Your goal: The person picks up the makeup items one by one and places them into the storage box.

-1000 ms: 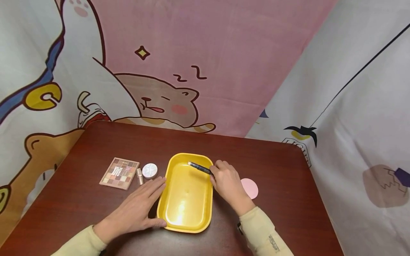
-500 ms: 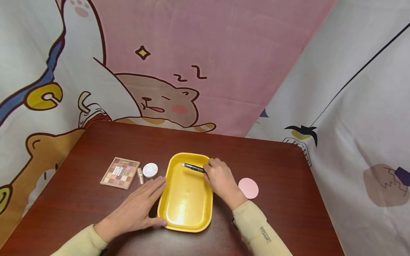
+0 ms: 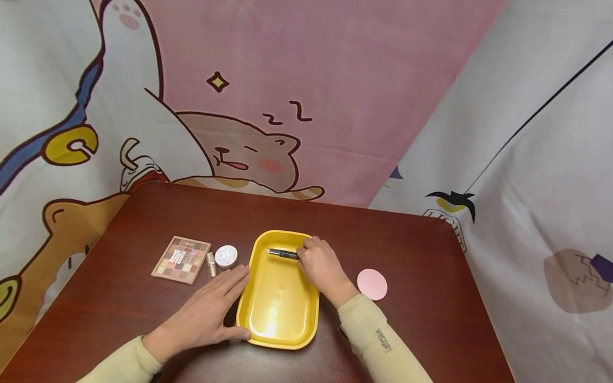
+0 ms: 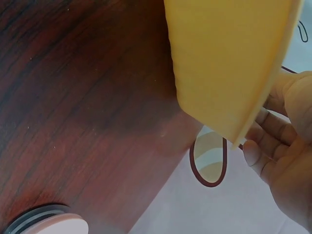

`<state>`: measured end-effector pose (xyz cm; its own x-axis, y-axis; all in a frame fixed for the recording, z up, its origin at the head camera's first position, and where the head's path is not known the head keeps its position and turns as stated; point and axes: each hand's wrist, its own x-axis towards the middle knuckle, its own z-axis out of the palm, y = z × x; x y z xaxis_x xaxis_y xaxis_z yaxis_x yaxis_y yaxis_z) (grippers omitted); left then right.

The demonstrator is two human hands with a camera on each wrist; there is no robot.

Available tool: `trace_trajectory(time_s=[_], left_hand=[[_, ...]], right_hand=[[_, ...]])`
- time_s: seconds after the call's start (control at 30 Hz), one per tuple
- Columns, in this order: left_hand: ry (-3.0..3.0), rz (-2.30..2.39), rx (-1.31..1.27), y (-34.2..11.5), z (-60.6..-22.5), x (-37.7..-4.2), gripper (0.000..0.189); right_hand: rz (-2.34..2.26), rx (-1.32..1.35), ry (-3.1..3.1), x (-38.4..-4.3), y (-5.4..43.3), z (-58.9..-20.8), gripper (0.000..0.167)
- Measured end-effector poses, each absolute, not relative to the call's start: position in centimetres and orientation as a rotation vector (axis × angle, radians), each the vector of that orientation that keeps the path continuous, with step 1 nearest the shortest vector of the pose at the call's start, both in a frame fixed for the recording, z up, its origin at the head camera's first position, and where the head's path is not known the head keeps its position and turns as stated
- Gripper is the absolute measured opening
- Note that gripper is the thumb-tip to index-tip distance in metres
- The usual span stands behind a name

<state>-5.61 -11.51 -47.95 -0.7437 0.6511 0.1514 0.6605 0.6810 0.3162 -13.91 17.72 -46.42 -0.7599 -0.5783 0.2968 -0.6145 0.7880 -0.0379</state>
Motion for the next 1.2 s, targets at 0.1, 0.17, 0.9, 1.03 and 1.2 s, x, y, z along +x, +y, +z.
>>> trace_trajectory(time_s=[0.1,0.17,0.9,1.03,1.2], left_hand=[[-2.854,-0.553,-1.115,-11.5,-48.0,-5.6,0.112],[-2.852,-0.551,-1.114,-11.5,-48.0,-5.6,0.112],[-2.858,-0.531,-1.106,-11.5,-48.0,-5.4,0.113],[-2.854,-0.549,-1.106,-11.5,-48.0,-5.4,0.112],[-2.857,-0.567,-1.106,-11.5,-48.0,-5.3,0.112]], right_hand=[[0.168,0.929,-2.707,-14.2,17.6,-46.9,0.014],[0.147,0.93,-2.706,-14.3,17.5,-47.2,0.013],[-0.119,0.929,-2.674,-14.9,16.1,-49.5,0.011],[-0.153,0.923,-2.708,-14.9,15.9,-49.7,0.012],[-0.199,0.906,-2.736,-14.9,15.7,-49.9,0.013]])
